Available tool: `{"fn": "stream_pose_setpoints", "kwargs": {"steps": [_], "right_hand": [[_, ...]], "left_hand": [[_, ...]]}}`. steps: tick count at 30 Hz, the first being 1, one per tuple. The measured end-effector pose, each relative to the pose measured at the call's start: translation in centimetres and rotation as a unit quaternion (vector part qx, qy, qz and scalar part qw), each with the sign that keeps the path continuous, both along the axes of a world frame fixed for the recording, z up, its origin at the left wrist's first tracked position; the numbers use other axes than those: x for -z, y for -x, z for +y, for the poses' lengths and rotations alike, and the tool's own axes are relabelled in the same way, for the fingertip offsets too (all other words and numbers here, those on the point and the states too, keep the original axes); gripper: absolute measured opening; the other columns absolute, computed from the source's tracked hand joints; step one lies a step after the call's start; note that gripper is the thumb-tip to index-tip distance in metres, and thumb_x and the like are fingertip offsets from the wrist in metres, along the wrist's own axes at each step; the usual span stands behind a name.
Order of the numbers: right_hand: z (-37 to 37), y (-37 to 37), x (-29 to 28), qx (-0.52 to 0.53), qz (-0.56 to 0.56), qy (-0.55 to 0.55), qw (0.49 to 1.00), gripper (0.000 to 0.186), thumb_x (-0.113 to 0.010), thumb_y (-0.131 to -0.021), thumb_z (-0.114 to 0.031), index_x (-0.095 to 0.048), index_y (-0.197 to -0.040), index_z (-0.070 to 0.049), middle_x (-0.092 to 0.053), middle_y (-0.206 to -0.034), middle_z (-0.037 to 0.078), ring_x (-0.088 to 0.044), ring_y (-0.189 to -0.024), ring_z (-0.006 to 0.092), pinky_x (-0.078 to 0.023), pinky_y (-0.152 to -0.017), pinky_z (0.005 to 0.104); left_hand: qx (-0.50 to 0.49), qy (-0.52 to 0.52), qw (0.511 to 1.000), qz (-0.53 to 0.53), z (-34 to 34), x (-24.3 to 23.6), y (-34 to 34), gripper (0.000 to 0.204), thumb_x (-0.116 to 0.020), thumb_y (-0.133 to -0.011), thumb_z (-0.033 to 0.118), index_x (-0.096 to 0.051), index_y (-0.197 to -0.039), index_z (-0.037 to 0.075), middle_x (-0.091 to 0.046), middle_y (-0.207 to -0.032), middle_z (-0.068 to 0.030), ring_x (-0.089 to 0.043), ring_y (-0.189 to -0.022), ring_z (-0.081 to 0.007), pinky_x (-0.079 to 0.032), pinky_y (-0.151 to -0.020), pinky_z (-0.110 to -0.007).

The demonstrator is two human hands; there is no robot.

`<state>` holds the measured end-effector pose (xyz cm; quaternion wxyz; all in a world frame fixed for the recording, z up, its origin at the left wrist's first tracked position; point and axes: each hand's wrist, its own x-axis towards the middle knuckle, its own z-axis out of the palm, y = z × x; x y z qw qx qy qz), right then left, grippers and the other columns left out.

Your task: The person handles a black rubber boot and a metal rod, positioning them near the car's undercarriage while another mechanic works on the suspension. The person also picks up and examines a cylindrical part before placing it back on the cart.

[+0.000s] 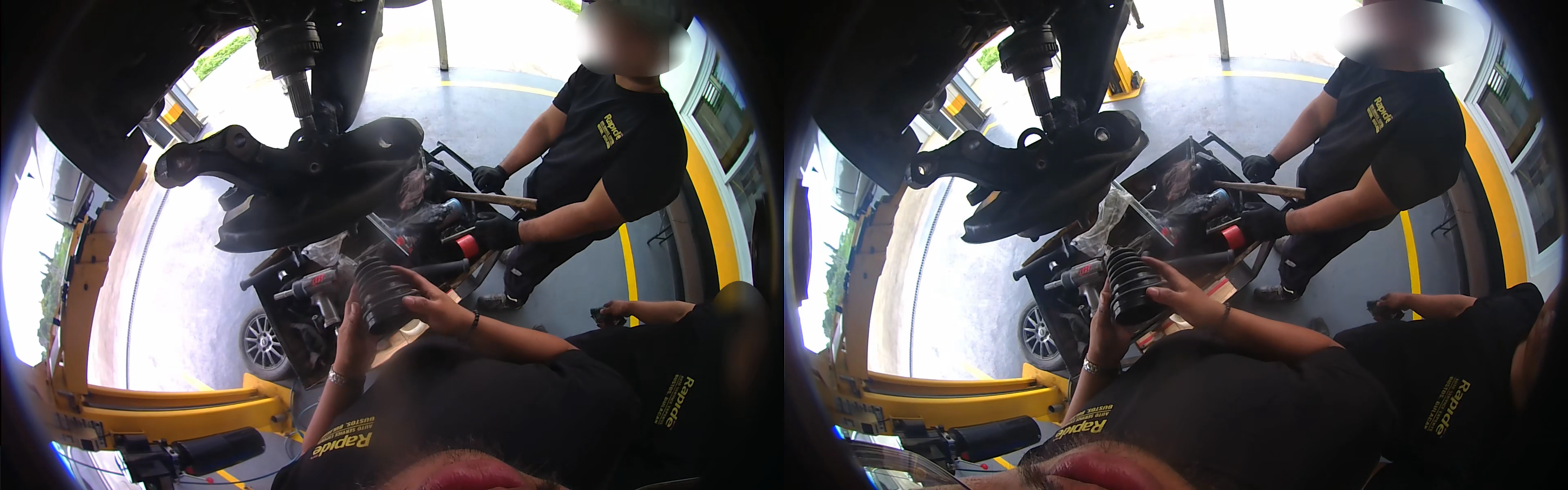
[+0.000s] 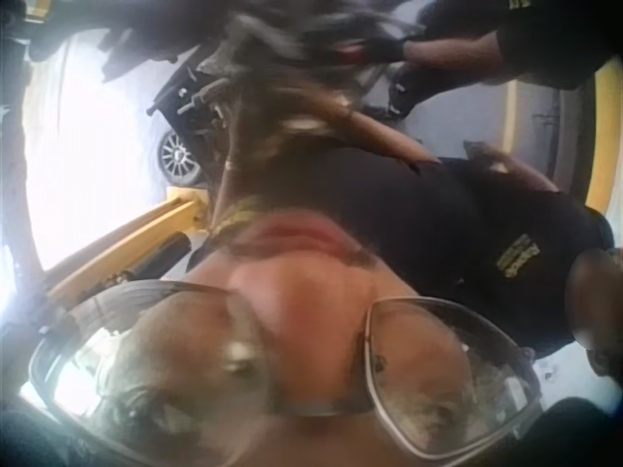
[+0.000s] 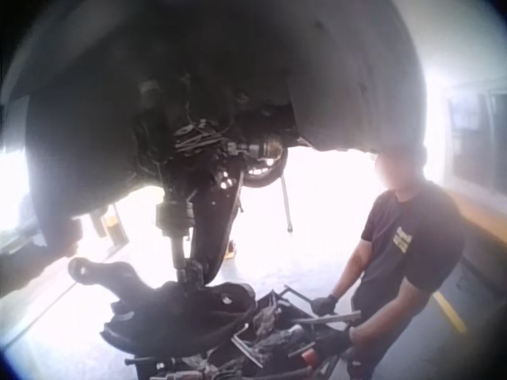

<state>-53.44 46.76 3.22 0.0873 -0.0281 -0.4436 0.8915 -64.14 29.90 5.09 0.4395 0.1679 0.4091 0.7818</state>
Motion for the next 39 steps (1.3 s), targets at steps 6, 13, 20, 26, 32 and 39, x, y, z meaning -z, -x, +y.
{"fn": "stream_pose_setpoints", "kwargs": {"steps": [6,13,20,26,32,39], "right_hand": [[1.9,0.0,0.3,0.182,0.057,0.039,0.981,0.075,-0.059,-0.094,-0.008,-0.019,-0.158,-0.011,-0.044,-0.147,0.012,-0.047,-0.134,0.0223,-0.036,-0.114,0.0361],[12.0,0.6,-8.7,0.403,0.279,-0.243,0.837,0.079,-0.060,-0.094,-0.007,-0.012,-0.157,-0.006,-0.049,-0.139,0.018,-0.054,-0.125,0.0250,-0.044,-0.107,0.0395],[16.4,5.7,-19.5,0.193,0.297,-0.115,0.928,0.055,-0.057,-0.097,-0.007,-0.033,-0.147,-0.005,-0.051,-0.134,0.017,-0.057,-0.122,0.0234,-0.049,-0.102,0.0371],[14.7,9.3,-22.7,0.146,0.275,-0.168,0.936,0.046,-0.062,-0.092,-0.004,-0.046,-0.135,-0.010,-0.052,-0.129,0.010,-0.062,-0.115,0.0243,-0.057,-0.093,0.0347],[13.0,9.5,-24.1,0.121,0.231,-0.158,0.952,0.052,-0.060,-0.093,-0.016,-0.038,-0.140,-0.010,-0.060,-0.125,0.015,-0.066,-0.110,0.0262,-0.058,-0.086,0.0377],[14.0,9.5,-23.5,0.114,0.214,-0.166,0.956,0.047,-0.061,-0.094,-0.020,-0.043,-0.135,-0.008,-0.062,-0.121,0.013,-0.066,-0.107,0.0232,-0.059,-0.083,0.0347]], "left_hand": [[0.081,0.031,0.995,0.041,-0.1,2.0,-0.4,0.064,-0.054,-0.102,0.034,-0.028,-0.153,0.006,-0.049,-0.143,-0.0170,-0.056,-0.125,-0.0285,-0.046,-0.106,-0.044],[0.077,0.089,0.981,0.155,-1.4,1.3,0.6,0.049,-0.064,-0.097,0.022,-0.050,-0.138,0.000,-0.062,-0.129,-0.0152,-0.062,-0.116,-0.0216,-0.048,-0.101,-0.034],[0.035,0.100,0.985,0.135,-1.4,0.9,0.5,0.040,-0.066,-0.097,0.018,-0.057,-0.131,-0.001,-0.065,-0.125,-0.0143,-0.064,-0.112,-0.0183,-0.050,-0.098,-0.033],[-0.007,0.091,0.990,0.106,-2.8,1.4,-1.0,0.038,-0.064,-0.098,0.016,-0.057,-0.130,-0.002,-0.066,-0.123,-0.0157,-0.065,-0.111,-0.0194,-0.050,-0.097,-0.033],[-0.067,0.107,0.989,0.075,-5.3,1.6,-2.2,0.037,-0.059,-0.100,0.018,-0.055,-0.130,-0.003,-0.065,-0.123,-0.0160,-0.065,-0.109,-0.0210,-0.052,-0.095,-0.034],[-0.119,0.080,0.989,0.045,-6.0,2.1,-3.0,0.036,-0.057,-0.101,0.017,-0.054,-0.131,-0.003,-0.065,-0.122,-0.0160,-0.066,-0.109,-0.0222,-0.053,-0.093,-0.035]]}}
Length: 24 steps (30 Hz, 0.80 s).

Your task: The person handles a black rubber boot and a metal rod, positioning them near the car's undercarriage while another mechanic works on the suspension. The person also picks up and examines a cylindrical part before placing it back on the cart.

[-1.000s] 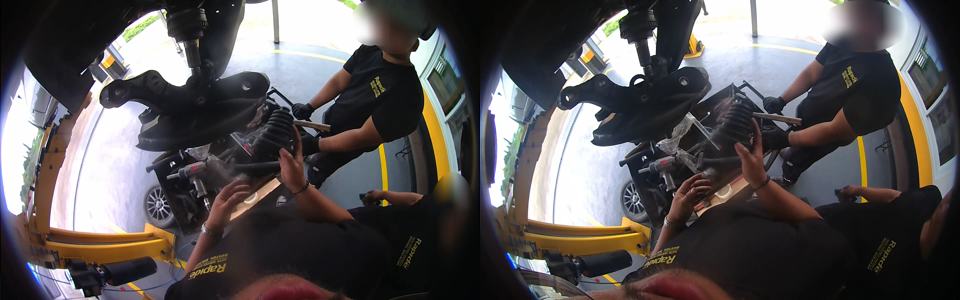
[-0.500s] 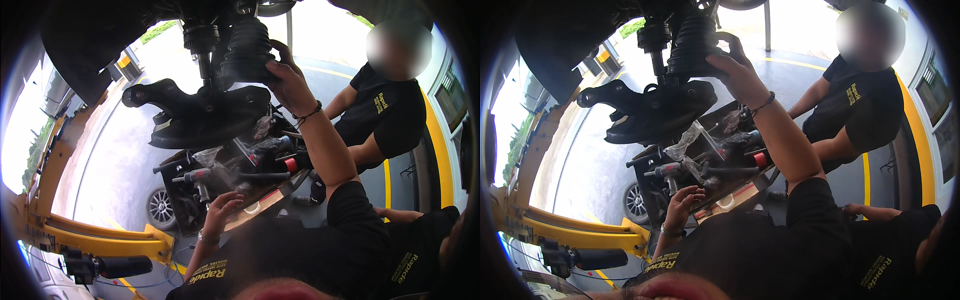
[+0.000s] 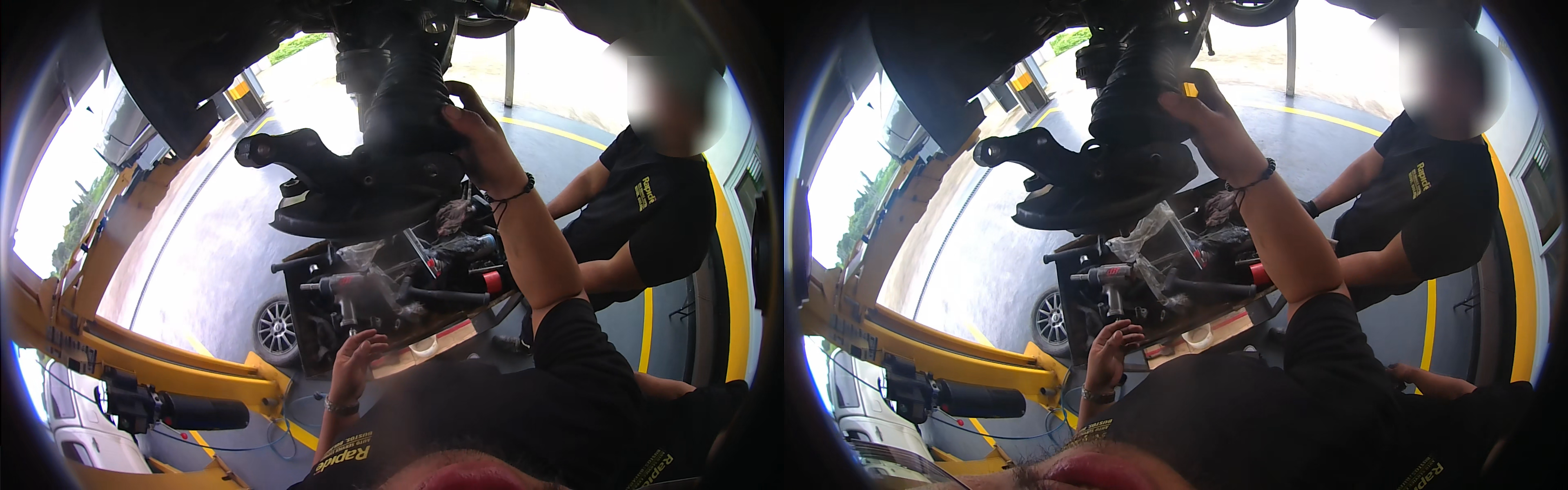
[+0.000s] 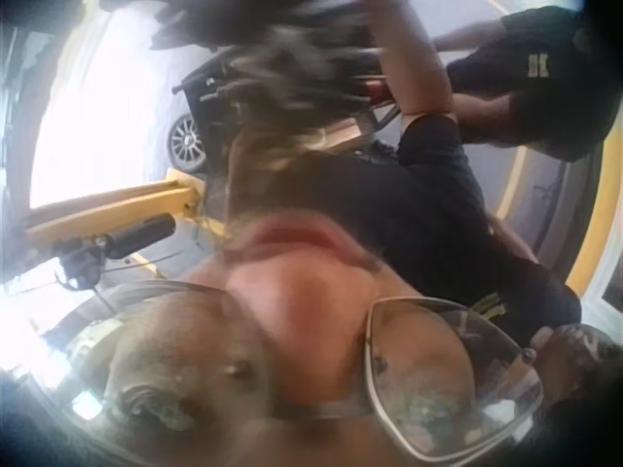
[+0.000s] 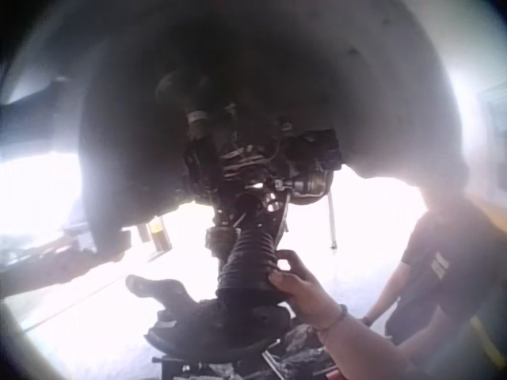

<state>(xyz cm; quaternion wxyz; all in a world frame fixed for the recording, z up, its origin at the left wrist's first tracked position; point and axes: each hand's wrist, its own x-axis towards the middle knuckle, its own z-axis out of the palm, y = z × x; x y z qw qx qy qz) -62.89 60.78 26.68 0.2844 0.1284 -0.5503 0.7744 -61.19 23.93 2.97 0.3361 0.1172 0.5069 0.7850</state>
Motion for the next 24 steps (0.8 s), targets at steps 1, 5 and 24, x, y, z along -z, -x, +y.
{"fn": "stream_pose_setpoints", "kwargs": {"steps": [1,5,24], "right_hand": [[0.1,0.0,0.1,0.000,0.003,-0.009,1.000,0.046,-0.061,-0.094,-0.020,-0.043,-0.135,-0.008,-0.062,-0.120,0.013,-0.066,-0.107,0.0229,-0.059,-0.083,0.0347],[-0.2,-0.1,-0.1,0.006,0.013,-0.024,1.000,0.046,-0.063,-0.092,-0.016,-0.044,-0.133,-0.008,-0.064,-0.114,0.012,-0.066,-0.102,0.0201,-0.057,-0.080,0.0319],[-1.3,-0.5,-1.7,0.096,0.004,0.001,0.995,0.046,-0.076,-0.088,-0.012,-0.051,-0.125,-0.003,-0.063,-0.111,0.006,-0.063,-0.099,0.0130,-0.054,-0.085,0.0268]], "left_hand": [[0.001,0.000,1.000,-0.004,0.1,0.1,-0.1,0.036,-0.057,-0.101,0.017,-0.054,-0.131,-0.002,-0.065,-0.122,-0.0161,-0.066,-0.109,-0.0223,-0.053,-0.093,-0.035],[0.003,0.012,1.000,0.001,0.9,0.4,-0.6,0.035,-0.057,-0.101,0.017,-0.055,-0.130,-0.002,-0.066,-0.121,-0.0163,-0.066,-0.109,-0.0222,-0.053,-0.094,-0.036],[0.041,0.070,0.996,0.032,3.5,0.7,-2.7,0.034,-0.060,-0.100,0.018,-0.057,-0.128,-0.001,-0.064,-0.124,-0.0168,-0.065,-0.110,-0.0224,-0.051,-0.093,-0.035]]}}
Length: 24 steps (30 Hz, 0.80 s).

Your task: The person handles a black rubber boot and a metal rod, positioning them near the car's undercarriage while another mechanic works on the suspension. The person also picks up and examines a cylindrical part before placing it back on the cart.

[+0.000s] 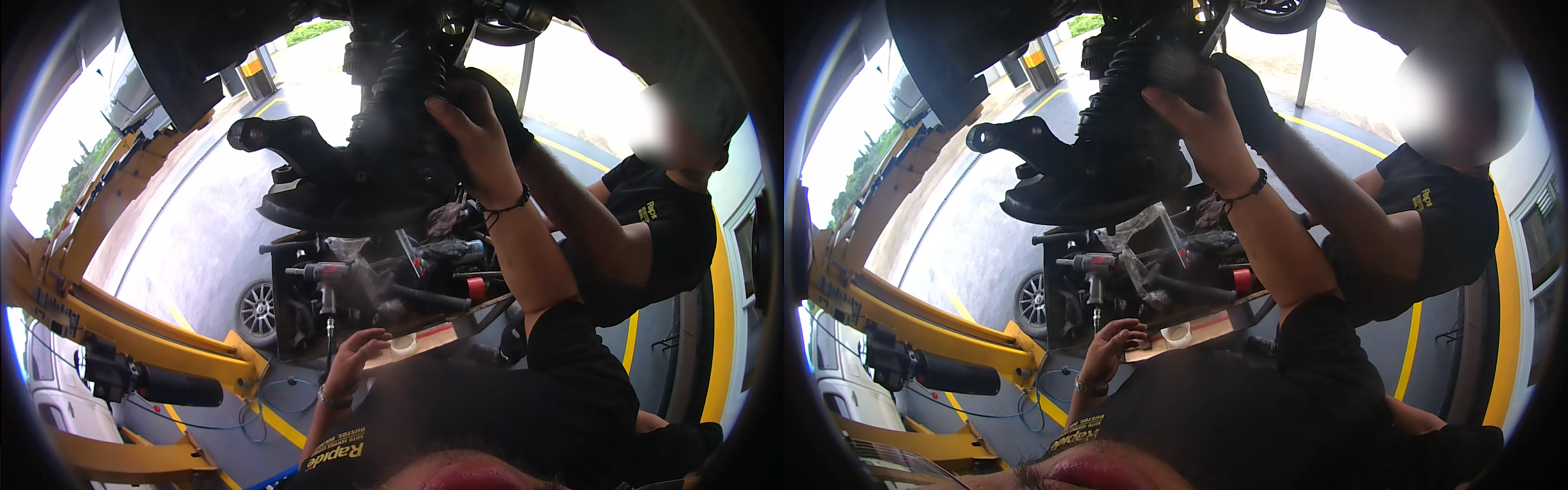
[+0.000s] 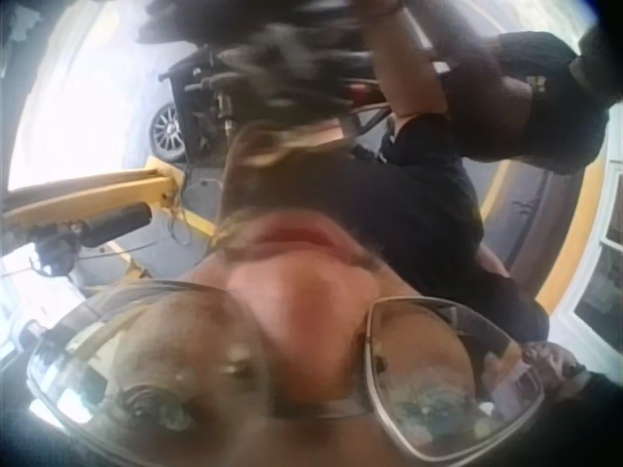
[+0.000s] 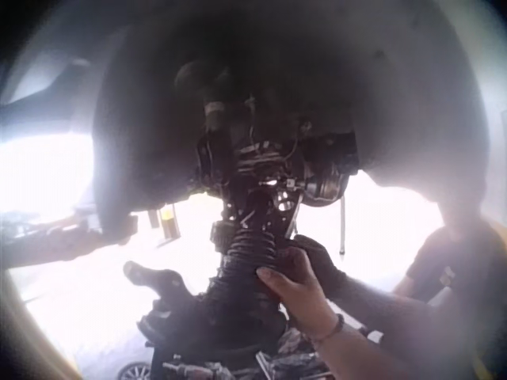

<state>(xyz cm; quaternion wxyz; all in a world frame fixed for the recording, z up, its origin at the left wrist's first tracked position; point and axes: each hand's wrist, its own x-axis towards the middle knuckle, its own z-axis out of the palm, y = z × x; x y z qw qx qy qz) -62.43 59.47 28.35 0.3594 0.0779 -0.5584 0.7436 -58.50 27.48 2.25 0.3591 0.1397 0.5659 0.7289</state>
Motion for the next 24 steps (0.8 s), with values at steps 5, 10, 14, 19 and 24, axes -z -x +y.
{"fn": "stream_pose_setpoints", "kwargs": {"steps": [5,10,14,19,24], "right_hand": [[0.8,-1.5,0.4,0.168,0.158,-0.134,0.964,0.077,-0.072,-0.086,0.005,-0.029,-0.150,-0.003,-0.060,-0.122,0.017,-0.064,-0.108,0.0206,-0.056,-0.091,0.0309],[3.4,-3.6,2.6,0.290,0.222,-0.231,0.902,0.068,-0.057,-0.095,-0.005,-0.022,-0.153,-0.003,-0.039,-0.147,0.018,-0.051,-0.127,0.0207,-0.047,-0.103,0.0325],[3.0,-5.9,5.5,0.332,0.229,-0.211,0.890,0.067,-0.050,-0.099,-0.018,-0.016,-0.155,-0.006,-0.037,-0.148,0.021,-0.051,-0.131,0.0281,-0.046,-0.109,0.0437],[2.3,-8.0,8.7,0.264,0.261,-0.111,0.922,0.070,-0.048,-0.098,-0.022,-0.012,-0.157,-0.012,-0.036,-0.150,0.021,-0.048,-0.135,0.0339,-0.044,-0.111,0.0514],[4.1,-10.2,12.8,0.210,0.132,0.006,0.969,0.070,-0.052,-0.096,-0.027,-0.021,-0.155,-0.006,-0.043,-0.145,0.020,-0.050,-0.131,0.0312,-0.045,-0.109,0.0469]], "left_hand": [[-0.013,-0.006,1.000,0.003,-0.5,0.5,-0.1,0.035,-0.061,-0.099,0.018,-0.057,-0.128,-0.002,-0.065,-0.123,-0.0167,-0.065,-0.110,-0.0222,-0.051,-0.094,-0.034],[-0.014,-0.001,1.000,-0.006,-1.2,0.8,-0.3,0.035,-0.061,-0.099,0.017,-0.057,-0.127,-0.002,-0.066,-0.122,-0.0163,-0.065,-0.110,-0.0223,-0.050,-0.094,-0.034],[-0.018,-0.005,1.000,-0.008,-1.5,0.7,0.2,0.034,-0.061,-0.099,0.016,-0.057,-0.127,-0.002,-0.066,-0.121,-0.0162,-0.066,-0.109,-0.0221,-0.050,-0.094,-0.034],[0.003,0.000,0.999,0.035,-1.6,0.4,1.3,0.032,-0.061,-0.099,0.015,-0.058,-0.125,-0.003,-0.067,-0.119,-0.0156,-0.065,-0.109,-0.0220,-0.051,-0.094,-0.034],[0.000,-0.049,0.993,0.107,-1.0,0.3,2.3,0.034,-0.063,-0.098,0.020,-0.060,-0.123,-0.003,-0.067,-0.117,-0.0148,-0.064,-0.109,-0.0218,-0.050,-0.093,-0.034]]}}
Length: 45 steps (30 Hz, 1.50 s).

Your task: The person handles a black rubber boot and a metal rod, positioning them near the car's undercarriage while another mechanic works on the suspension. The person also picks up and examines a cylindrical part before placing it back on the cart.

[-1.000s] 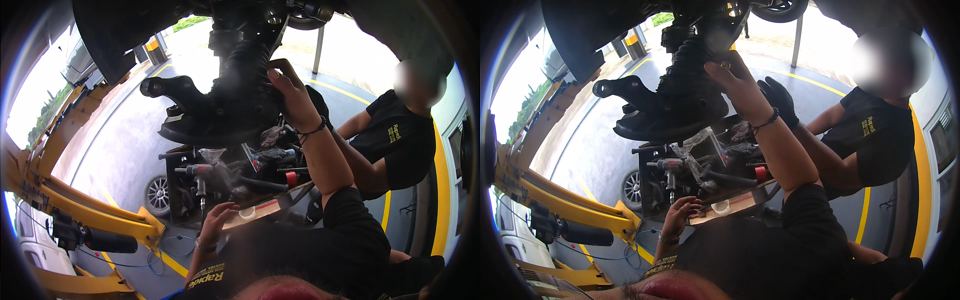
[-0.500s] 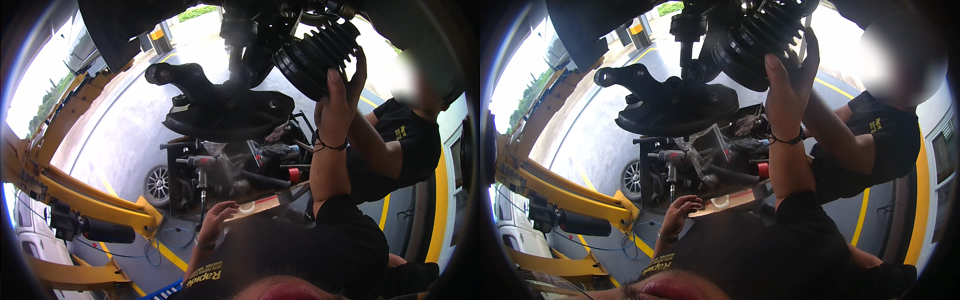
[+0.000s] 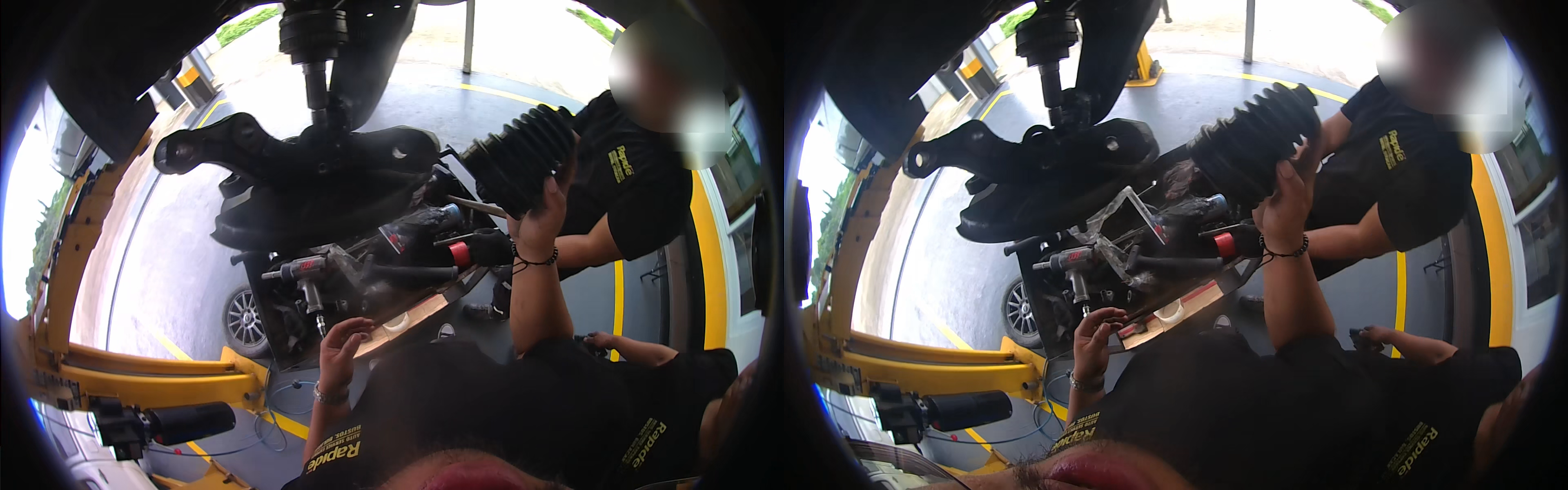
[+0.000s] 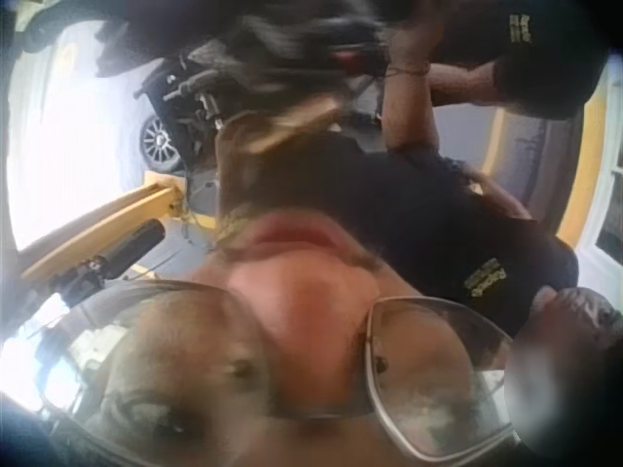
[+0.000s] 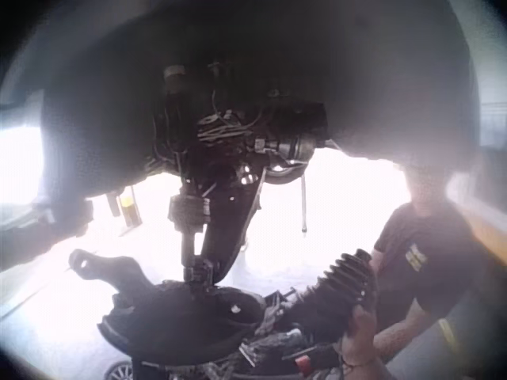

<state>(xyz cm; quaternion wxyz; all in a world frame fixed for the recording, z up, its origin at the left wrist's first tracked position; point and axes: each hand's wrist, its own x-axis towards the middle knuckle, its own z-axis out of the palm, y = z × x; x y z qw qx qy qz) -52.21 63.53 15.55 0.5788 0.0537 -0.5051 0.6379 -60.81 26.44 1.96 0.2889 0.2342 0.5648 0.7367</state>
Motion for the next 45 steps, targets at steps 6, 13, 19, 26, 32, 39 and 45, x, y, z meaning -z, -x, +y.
{"fn": "stream_pose_setpoints", "kwargs": {"steps": [6,13,19,26,32,39,45], "right_hand": [[-1.9,-3.8,2.9,-0.134,0.022,0.083,0.987,0.076,-0.063,-0.093,-0.024,-0.021,-0.154,-0.008,-0.045,-0.142,0.016,-0.052,-0.127,0.0279,-0.046,-0.107,0.0452],[-7.1,-5.9,2.5,0.042,-0.099,-0.196,0.975,0.093,-0.083,-0.077,-0.007,-0.025,-0.149,-0.006,-0.044,-0.140,0.017,-0.050,-0.128,0.0254,-0.046,-0.106,0.0404],[-11.9,-5.3,1.7,0.053,-0.112,-0.279,0.952,0.086,-0.090,-0.068,-0.015,-0.041,-0.137,-0.003,-0.048,-0.135,0.022,-0.055,-0.121,0.0280,-0.048,-0.099,0.0383],[-15.7,-5.8,1.8,0.079,-0.167,-0.291,0.939,0.075,-0.091,-0.067,-0.021,-0.051,-0.127,-0.002,-0.058,-0.120,0.021,-0.059,-0.115,0.0264,-0.049,-0.094,0.0352],[-17.7,-6.1,2.1,-0.060,-0.243,-0.094,0.964,0.093,-0.091,-0.068,-0.024,-0.038,-0.142,-0.002,-0.052,-0.130,0.017,-0.055,-0.121,0.0254,-0.045,-0.101,0.0372],[-17.6,-4.4,3.4,0.098,-0.316,-0.319,0.888,0.128,-0.094,-0.063,-0.036,-0.014,-0.157,-0.003,-0.022,-0.159,0.020,-0.033,-0.144,0.0322,-0.032,-0.114,0.0472],[-16.0,-3.2,2.4,0.119,-0.245,-0.275,0.922,0.087,-0.087,-0.071,-0.023,-0.042,-0.143,0.001,-0.051,-0.136,0.023,-0.056,-0.124,0.0317,-0.046,-0.101,0.0381]], "left_hand": [[0.040,-0.094,0.992,0.072,1.1,-0.5,1.3,0.034,-0.068,-0.091,0.008,-0.060,-0.123,0.000,-0.060,-0.126,-0.0145,-0.062,-0.108,-0.0198,-0.049,-0.092,-0.032],[0.090,-0.044,0.914,0.393,4.7,-4.7,2.6,0.080,-0.085,-0.078,0.020,-0.043,-0.145,0.009,-0.042,-0.144,-0.0194,-0.059,-0.116,-0.0243,-0.054,-0.087,-0.036],[0.015,-0.191,0.739,0.647,10.3,-10.1,4.3,0.107,-0.087,-0.074,0.029,-0.018,-0.156,0.020,-0.028,-0.155,-0.0272,-0.053,-0.126,-0.0439,-0.054,-0.091,-0.047],[0.103,-0.302,0.736,0.598,11.2,-13.2,2.3,0.074,-0.078,-0.071,0.007,-0.044,-0.137,0.004,-0.055,-0.130,-0.0222,-0.059,-0.120,-0.0432,-0.052,-0.096,-0.052],[0.090,-0.272,0.808,0.515,11.0,-12.5,2.9,0.054,-0.085,-0.069,0.013,-0.060,-0.116,0.001,-0.061,-0.112,-0.0165,-0.065,-0.110,-0.0352,-0.054,-0.093,-0.044],[-0.029,-0.178,0.876,0.447,11.0,-11.3,3.3,0.053,-0.084,-0.071,0.011,-0.058,-0.116,0.002,-0.063,-0.126,-0.0202,-0.065,-0.114,-0.0331,-0.053,-0.093,-0.039],[0.085,-0.159,0.865,0.469,10.6,-12.0,3.7,0.048,-0.077,-0.071,0.002,-0.056,-0.114,0.003,-0.065,-0.121,-0.0198,-0.064,-0.113,-0.0356,-0.051,-0.095,-0.041]]}}
